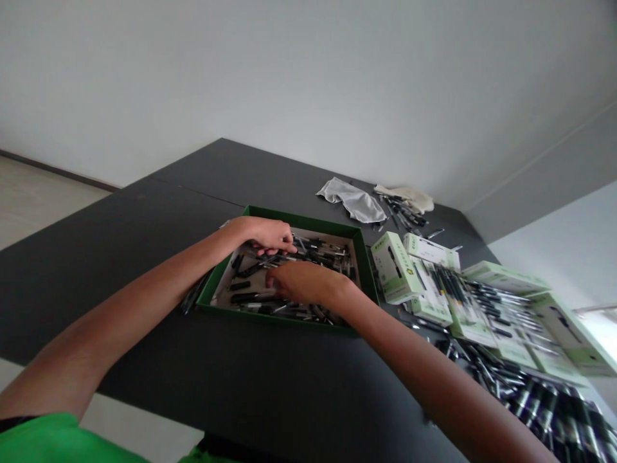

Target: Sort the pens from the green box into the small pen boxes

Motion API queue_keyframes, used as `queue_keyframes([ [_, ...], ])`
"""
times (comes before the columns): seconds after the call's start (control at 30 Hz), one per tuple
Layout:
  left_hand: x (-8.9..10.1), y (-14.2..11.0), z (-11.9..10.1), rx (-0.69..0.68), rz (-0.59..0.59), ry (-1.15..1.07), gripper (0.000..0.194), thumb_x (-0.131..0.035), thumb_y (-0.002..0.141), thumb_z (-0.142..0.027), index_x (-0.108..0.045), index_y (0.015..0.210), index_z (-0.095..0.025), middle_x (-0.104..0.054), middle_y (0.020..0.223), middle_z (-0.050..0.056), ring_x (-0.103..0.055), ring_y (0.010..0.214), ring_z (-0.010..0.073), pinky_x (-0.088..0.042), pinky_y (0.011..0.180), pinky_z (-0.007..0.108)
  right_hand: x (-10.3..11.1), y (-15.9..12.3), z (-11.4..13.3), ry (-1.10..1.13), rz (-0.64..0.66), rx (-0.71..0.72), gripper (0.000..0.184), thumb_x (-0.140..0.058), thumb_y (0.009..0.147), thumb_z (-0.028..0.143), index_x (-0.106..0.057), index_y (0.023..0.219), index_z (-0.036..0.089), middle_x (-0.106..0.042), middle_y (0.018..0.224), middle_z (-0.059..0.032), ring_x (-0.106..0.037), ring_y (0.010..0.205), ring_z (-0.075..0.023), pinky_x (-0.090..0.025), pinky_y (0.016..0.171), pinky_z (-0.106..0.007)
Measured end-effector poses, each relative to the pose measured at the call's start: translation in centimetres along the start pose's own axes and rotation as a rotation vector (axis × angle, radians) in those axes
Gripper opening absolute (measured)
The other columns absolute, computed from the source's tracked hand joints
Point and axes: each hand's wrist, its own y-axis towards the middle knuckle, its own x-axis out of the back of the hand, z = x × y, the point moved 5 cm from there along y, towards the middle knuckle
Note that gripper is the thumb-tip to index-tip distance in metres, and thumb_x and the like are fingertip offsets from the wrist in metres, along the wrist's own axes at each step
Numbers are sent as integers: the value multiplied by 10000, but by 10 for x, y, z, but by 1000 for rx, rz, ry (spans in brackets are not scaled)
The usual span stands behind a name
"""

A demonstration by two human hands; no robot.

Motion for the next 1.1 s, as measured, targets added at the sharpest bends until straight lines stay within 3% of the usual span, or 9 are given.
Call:
queue_keyframes([
  [0.1, -2, 1, 3, 11, 35, -47, 546, -488, 978, -630, -721, 968, -136, -639, 555, 35, -548, 405, 147, -355, 434, 251, 2, -19, -10, 8, -16, -78, 386, -718, 913, 184, -697, 1299, 179, -758, 1247, -123, -727, 1123, -277, -530, 853, -296],
  [0.2, -2, 2, 3, 18, 48, -78, 570, -500, 963, -661, -727, 938, -138, -639, 550, 42, -541, 405, 144, -357, 423, 248, -1, -29, -12, 53, 20, -176, 250, -716, 932, 258, -756, 1176, 219, -802, 1111, -87, -754, 1035, -250, -526, 791, -271],
  [0.3, -3, 3, 3, 25, 55, -95, 575, -502, 955, -663, -723, 934, -133, -638, 554, 48, -550, 414, 153, -370, 423, 255, 1, -32, -5, 16, 28, -263, 213, -707, 933, 254, -778, 1131, 222, -804, 1106, -107, -748, 1088, -289, -535, 826, -311],
  [0.43, -3, 3, 3, 31, 62, -103, 561, -495, 957, -656, -700, 921, -134, -625, 553, 42, -546, 411, 148, -374, 425, 255, 6, -33, 5, -51, 25, -285, 243, -714, 921, 229, -788, 1152, 212, -793, 1152, -137, -730, 1151, -325, -544, 901, -366],
  [0.63, -3, 1, 1, 28, 62, -106, 540, -498, 959, -648, -678, 904, -142, -615, 549, 32, -542, 400, 138, -359, 418, 246, -1, -35, 2, 13, 83, -261, 257, -694, 923, 200, -785, 1161, 170, -789, 1158, -154, -744, 1104, -316, -543, 829, -337],
  [0.73, -3, 0, 0, 11, 57, -102, 522, -502, 961, -635, -680, 901, -147, -609, 539, 23, -547, 392, 139, -352, 413, 242, 6, -38, -4, 70, 30, -192, 208, -629, 966, 199, -777, 1108, 166, -803, 1085, -124, -755, 1025, -271, -516, 788, -304],
  [0.83, -2, 1, -1, -25, 38, -90, 464, -523, 962, -583, -689, 869, -160, -618, 530, 15, -549, 380, 137, -344, 409, 239, 25, -46, -17, 119, -159, -139, 229, -594, 975, 172, -737, 1153, 154, -801, 1048, -111, -748, 975, -240, -492, 785, -291],
  [0.97, 6, 2, -5, -113, -98, -55, 423, -535, 958, -519, -692, 772, -173, -591, 485, 0, -525, 371, 129, -340, 430, 246, 48, -64, -43, 108, -404, -206, 427, -671, 946, 212, -625, 1361, 126, -792, 1062, -108, -729, 997, -252, -481, 833, -311],
  [1.1, 26, -4, -17, -240, -416, 0, 492, -456, 994, -518, -676, 719, -174, -596, 565, 3, -492, 480, 121, -327, 512, 254, 54, -76, -63, 132, -359, -295, 370, -629, 978, 213, -667, 1329, 104, -802, 956, -90, -728, 911, -223, -475, 805, -290],
])
